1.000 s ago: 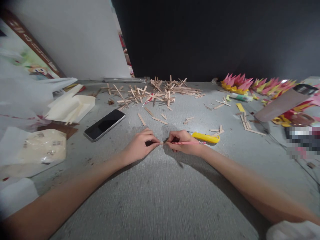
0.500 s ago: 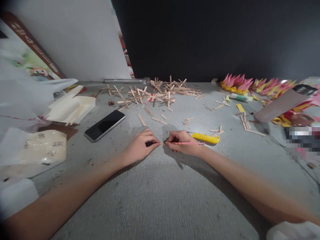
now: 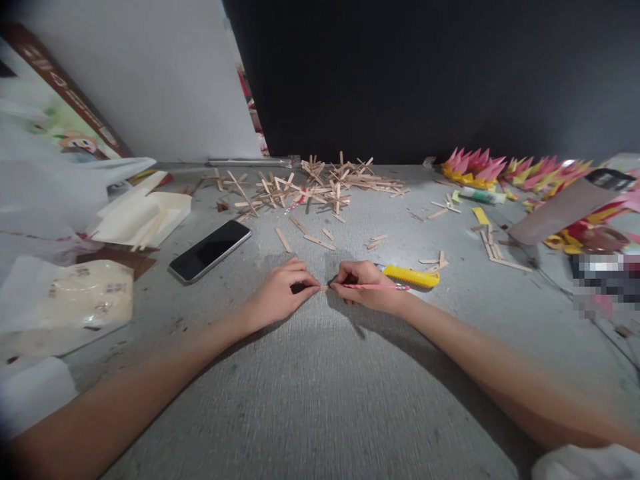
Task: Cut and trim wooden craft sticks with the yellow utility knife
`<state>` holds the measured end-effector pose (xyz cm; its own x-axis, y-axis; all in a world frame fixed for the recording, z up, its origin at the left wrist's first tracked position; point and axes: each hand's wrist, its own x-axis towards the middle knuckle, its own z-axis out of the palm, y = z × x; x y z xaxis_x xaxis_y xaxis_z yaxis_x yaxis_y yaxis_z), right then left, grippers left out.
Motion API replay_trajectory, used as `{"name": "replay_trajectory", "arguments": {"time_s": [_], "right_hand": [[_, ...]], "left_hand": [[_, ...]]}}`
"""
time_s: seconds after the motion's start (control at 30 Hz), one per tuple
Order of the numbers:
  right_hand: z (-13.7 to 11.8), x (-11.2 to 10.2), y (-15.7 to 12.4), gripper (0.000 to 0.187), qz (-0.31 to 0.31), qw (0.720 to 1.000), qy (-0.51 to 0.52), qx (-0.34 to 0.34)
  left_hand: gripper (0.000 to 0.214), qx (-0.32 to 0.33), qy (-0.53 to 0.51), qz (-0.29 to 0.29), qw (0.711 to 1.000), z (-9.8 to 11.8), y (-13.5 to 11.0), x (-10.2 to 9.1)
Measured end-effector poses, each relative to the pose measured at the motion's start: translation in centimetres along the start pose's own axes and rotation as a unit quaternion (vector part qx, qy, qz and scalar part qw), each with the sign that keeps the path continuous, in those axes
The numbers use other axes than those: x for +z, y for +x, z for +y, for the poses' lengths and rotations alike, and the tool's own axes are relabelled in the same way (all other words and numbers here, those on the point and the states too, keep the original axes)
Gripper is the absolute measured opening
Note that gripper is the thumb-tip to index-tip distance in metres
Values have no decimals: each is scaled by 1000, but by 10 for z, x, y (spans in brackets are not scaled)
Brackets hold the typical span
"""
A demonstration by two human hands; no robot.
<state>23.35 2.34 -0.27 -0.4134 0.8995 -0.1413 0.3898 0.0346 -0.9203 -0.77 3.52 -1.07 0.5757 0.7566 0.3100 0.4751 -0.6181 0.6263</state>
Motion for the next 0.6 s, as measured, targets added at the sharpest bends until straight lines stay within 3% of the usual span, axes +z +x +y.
{"name": "replay_trajectory", "arguments": {"time_s": [0.37, 0.6], "right_hand": [[0, -2, -3, 28, -20, 1000, 12, -7], [10, -4, -5, 34, 99, 990, 50, -90]], "left_hand": [[10, -3, 9, -6, 1000, 2, -1, -1], [17, 55, 62, 4, 997, -2, -3, 2]]}}
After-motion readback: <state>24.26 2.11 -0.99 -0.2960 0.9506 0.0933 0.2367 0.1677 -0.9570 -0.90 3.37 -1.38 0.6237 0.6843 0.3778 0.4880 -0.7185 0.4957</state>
